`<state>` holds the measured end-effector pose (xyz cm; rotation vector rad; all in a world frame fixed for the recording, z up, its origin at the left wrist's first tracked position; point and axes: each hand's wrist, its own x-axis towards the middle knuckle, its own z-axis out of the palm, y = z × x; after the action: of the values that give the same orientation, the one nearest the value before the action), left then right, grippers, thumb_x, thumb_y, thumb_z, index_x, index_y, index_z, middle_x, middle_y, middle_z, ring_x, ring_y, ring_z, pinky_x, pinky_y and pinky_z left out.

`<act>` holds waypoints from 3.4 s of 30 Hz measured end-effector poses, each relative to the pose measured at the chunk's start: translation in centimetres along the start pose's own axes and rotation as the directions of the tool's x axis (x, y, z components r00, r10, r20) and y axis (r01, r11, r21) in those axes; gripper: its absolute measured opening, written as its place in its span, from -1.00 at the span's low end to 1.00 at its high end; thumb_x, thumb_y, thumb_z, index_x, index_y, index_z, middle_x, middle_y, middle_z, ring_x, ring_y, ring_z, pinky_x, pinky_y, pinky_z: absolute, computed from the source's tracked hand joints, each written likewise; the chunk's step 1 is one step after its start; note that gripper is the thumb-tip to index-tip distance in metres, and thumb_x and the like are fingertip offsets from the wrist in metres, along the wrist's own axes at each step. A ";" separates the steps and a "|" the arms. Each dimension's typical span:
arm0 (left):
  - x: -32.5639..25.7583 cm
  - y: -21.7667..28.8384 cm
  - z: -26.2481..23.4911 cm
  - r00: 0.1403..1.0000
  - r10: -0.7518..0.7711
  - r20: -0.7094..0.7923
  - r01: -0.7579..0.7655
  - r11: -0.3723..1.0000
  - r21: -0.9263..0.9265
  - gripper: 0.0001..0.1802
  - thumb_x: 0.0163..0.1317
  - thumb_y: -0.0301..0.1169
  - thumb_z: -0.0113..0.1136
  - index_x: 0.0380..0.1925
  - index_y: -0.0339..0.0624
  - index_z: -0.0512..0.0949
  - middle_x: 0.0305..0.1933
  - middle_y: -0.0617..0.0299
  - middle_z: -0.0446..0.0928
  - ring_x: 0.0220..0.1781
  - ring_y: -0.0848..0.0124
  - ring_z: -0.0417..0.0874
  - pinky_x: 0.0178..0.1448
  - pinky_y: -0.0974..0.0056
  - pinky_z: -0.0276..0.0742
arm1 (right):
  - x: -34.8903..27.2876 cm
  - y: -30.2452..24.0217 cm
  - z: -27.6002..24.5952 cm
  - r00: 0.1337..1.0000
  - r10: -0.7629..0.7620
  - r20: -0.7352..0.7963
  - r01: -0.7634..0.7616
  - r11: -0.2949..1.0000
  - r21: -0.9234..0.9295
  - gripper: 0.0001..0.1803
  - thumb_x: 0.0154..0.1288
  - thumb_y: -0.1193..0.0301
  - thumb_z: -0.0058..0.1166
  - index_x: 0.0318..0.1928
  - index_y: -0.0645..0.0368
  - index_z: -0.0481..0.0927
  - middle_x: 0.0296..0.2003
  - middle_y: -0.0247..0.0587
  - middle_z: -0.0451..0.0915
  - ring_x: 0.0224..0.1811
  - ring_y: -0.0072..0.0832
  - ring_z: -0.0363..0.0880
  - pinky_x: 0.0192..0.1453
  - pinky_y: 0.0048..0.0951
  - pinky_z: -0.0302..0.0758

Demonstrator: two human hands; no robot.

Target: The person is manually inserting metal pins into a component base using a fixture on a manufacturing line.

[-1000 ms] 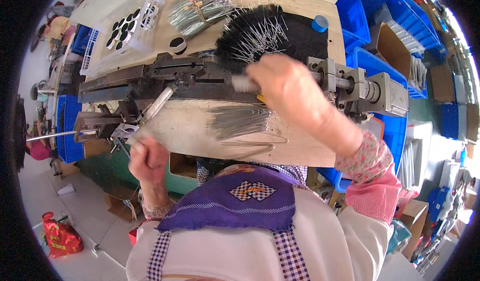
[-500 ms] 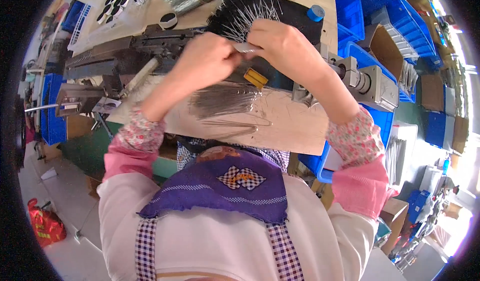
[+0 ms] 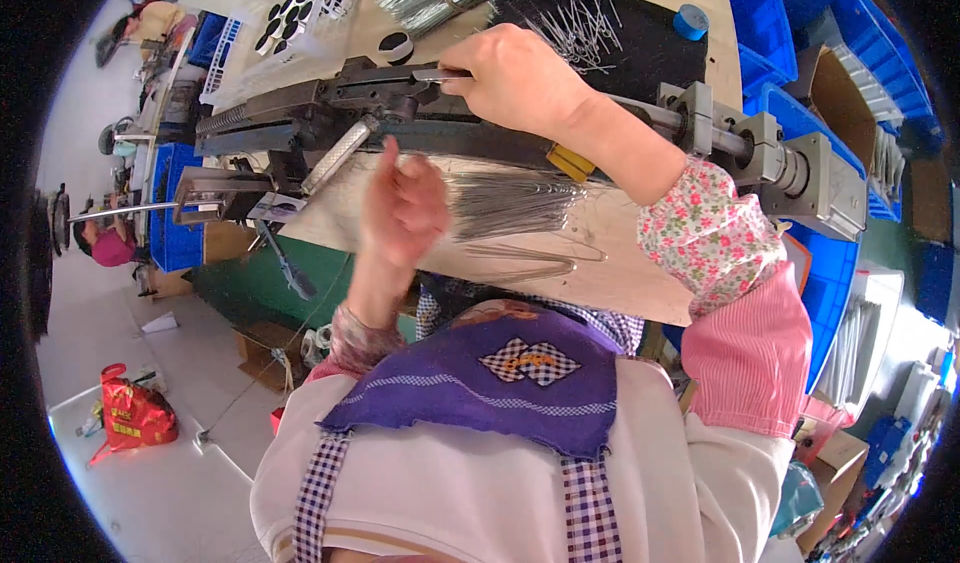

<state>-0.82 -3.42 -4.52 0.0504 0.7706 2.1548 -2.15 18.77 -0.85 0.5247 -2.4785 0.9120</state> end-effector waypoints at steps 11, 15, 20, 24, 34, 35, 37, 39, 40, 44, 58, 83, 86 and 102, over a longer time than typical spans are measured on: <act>2.9 -3.3 -0.8 0.889 0.457 -0.039 -0.193 0.450 0.872 -0.59 0.29 -0.37 0.11 0.04 -0.35 0.27 -0.55 0.33 0.37 -0.66 0.58 0.39 -0.64 0.44 0.31 | 1.0 -0.1 0.2 0.989 0.087 0.121 -0.091 0.995 0.030 -0.84 0.09 0.38 0.17 -0.32 0.17 0.67 -0.39 -0.02 0.63 -0.27 -0.09 0.61 -0.11 -0.19 0.54; 0.1 -1.4 -2.2 0.945 0.325 -0.040 -0.103 0.411 0.906 -0.79 0.27 -0.38 0.12 -0.24 -0.31 0.42 -0.59 0.31 0.42 -0.67 0.55 0.43 -0.62 0.42 0.35 | -0.9 -3.2 -1.5 0.999 0.037 0.012 -0.033 0.967 -0.251 -0.77 0.06 0.49 0.18 -0.21 0.14 0.61 -0.20 -0.13 0.57 -0.26 -0.08 0.60 -0.18 -0.22 0.56; -5.7 4.5 -9.8 0.650 0.389 -0.653 -0.022 0.868 0.495 -0.40 0.37 0.10 -0.09 -0.54 -0.24 0.52 -0.76 0.34 0.35 -0.79 0.59 0.29 -0.72 0.45 0.07 | -9.2 -5.9 -1.2 0.955 0.281 0.093 -0.245 0.928 -0.279 -0.70 0.06 0.60 0.13 -0.14 0.18 0.49 -0.26 -0.01 0.49 -0.27 0.04 0.57 -0.25 -0.06 0.54; -5.2 6.5 -10.2 0.665 0.409 -0.625 -0.107 0.880 0.462 -0.46 0.38 0.03 -0.03 -0.32 -0.30 0.56 -0.68 0.35 0.38 -0.79 0.59 0.26 -0.71 0.47 0.02 | -12.5 -0.1 0.5 0.839 0.544 -0.020 -0.509 0.771 -0.383 -0.80 0.13 0.61 0.07 -0.22 0.22 0.40 -0.26 0.07 0.46 -0.27 0.12 0.53 -0.27 -0.01 0.50; -2.4 1.1 -5.8 0.544 0.760 -0.356 -0.514 0.637 0.574 -0.79 0.44 -0.28 -0.04 -0.35 -0.13 0.44 -0.62 0.46 0.25 -0.71 0.67 0.14 -0.68 0.52 0.03 | -13.1 -7.6 -5.7 0.837 0.533 0.126 -0.529 0.846 -0.062 -0.83 0.17 0.52 0.16 -0.32 0.27 0.43 -0.42 -0.03 0.49 -0.36 -0.10 0.56 -0.29 -0.24 0.47; -1.8 -0.5 -2.4 0.593 0.767 -0.247 -0.556 0.611 0.563 -0.78 0.44 -0.28 -0.05 -0.36 -0.13 0.43 -0.62 0.46 0.23 -0.71 0.68 0.13 -0.68 0.52 0.04 | -12.6 -7.9 -6.6 0.836 0.537 0.117 -0.531 0.844 -0.078 -0.83 0.17 0.52 0.16 -0.32 0.27 0.43 -0.42 -0.03 0.49 -0.36 -0.10 0.56 -0.29 -0.24 0.47; -0.3 -2.4 4.1 0.903 0.428 0.030 -0.397 0.806 0.439 -0.71 0.43 -0.19 -0.01 -0.40 -0.13 0.37 -0.63 0.45 0.20 -0.70 0.68 0.14 -0.67 0.52 -0.03 | -11.8 -8.9 -8.4 0.774 0.631 0.057 -0.632 0.775 0.002 -0.83 0.23 0.47 0.17 -0.34 0.28 0.44 -0.47 -0.06 0.50 -0.45 -0.24 0.55 -0.35 -0.36 0.45; 2.8 -3.1 8.5 0.994 -0.053 0.093 0.007 0.898 0.440 -0.71 0.41 -0.19 0.02 -0.40 -0.16 0.39 -0.64 0.45 0.20 -0.74 0.64 0.13 -0.67 0.50 -0.02 | -11.4 -9.1 -9.0 0.788 0.615 -0.031 -0.616 0.788 -0.011 -0.82 0.24 0.47 0.19 -0.35 0.29 0.45 -0.54 -0.11 0.51 -0.55 -0.34 0.50 -0.41 -0.42 0.42; 4.0 -3.8 8.4 0.995 -0.056 0.086 0.013 0.902 0.432 -0.71 0.41 -0.19 0.02 -0.40 -0.16 0.39 -0.64 0.45 0.20 -0.74 0.64 0.13 -0.67 0.50 -0.02 | -11.7 -9.4 -9.4 0.803 0.593 -0.059 -0.595 0.804 -0.020 -0.83 0.24 0.47 0.19 -0.34 0.28 0.46 -0.54 -0.11 0.52 -0.54 -0.34 0.51 -0.41 -0.44 0.43; 6.5 -4.5 6.7 0.988 -0.045 -0.150 0.084 0.961 0.265 -0.73 0.40 -0.22 0.03 -0.41 -0.16 0.42 -0.66 0.48 0.18 -0.77 0.62 0.12 -0.68 0.45 0.00 | -12.5 -9.0 -11.0 0.797 0.604 -0.016 -0.604 0.797 -0.006 -0.87 0.24 0.48 0.16 -0.29 0.27 0.49 -0.48 -0.11 0.57 -0.47 -0.33 0.59 -0.35 -0.44 0.47; 5.4 -4.6 6.4 0.945 0.210 -0.252 -0.131 0.945 0.299 -0.74 0.43 -0.22 0.00 -0.38 -0.13 0.47 -0.66 0.45 0.24 -0.74 0.63 0.13 -0.63 0.46 0.00 | -0.5 0.4 -5.3 0.847 0.326 0.419 -0.423 0.892 0.161 -0.75 0.21 0.53 0.06 -0.11 0.37 0.61 -0.35 -0.02 0.67 -0.36 -0.29 0.68 -0.22 -0.40 0.60; 4.4 -2.0 6.0 0.997 0.063 -0.048 -0.077 0.923 -0.378 -0.17 0.38 0.23 -0.38 0.13 -0.44 0.28 0.16 -0.04 0.37 0.34 0.16 0.32 0.49 0.09 0.13 | -0.4 -1.1 -5.1 0.963 0.258 0.083 -0.252 0.965 -0.078 -0.85 0.06 0.44 0.20 -0.30 0.10 0.70 -0.49 -0.30 0.52 -0.42 -0.31 0.54 -0.22 -0.30 0.41; 4.3 -1.9 6.3 0.993 0.087 -0.075 -0.107 0.939 -0.326 -0.14 0.38 0.23 -0.38 0.17 -0.47 0.23 0.19 -0.06 0.35 0.34 0.13 0.31 0.50 0.12 0.12 | -0.3 -1.6 -4.5 0.959 0.240 0.148 -0.211 0.959 -0.190 -0.85 0.07 0.44 0.20 -0.28 0.05 0.71 -0.49 -0.32 0.52 -0.38 -0.35 0.54 -0.13 -0.32 0.36; 4.3 -1.4 5.2 0.995 0.096 0.038 -0.083 0.962 -0.259 -0.20 0.37 0.24 -0.35 0.03 -0.39 0.35 0.16 0.03 0.39 0.29 0.22 0.34 0.43 0.09 0.16 | -0.1 -3.4 -4.1 1.000 -0.001 -0.018 -0.003 0.981 -0.193 -0.88 0.15 0.43 0.15 -0.28 0.15 0.63 -0.43 -0.20 0.56 -0.37 -0.32 0.59 -0.16 -0.30 0.44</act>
<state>-1.18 3.02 -2.04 0.0037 0.4621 2.3137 0.74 19.11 3.61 0.4475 -2.5168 0.6638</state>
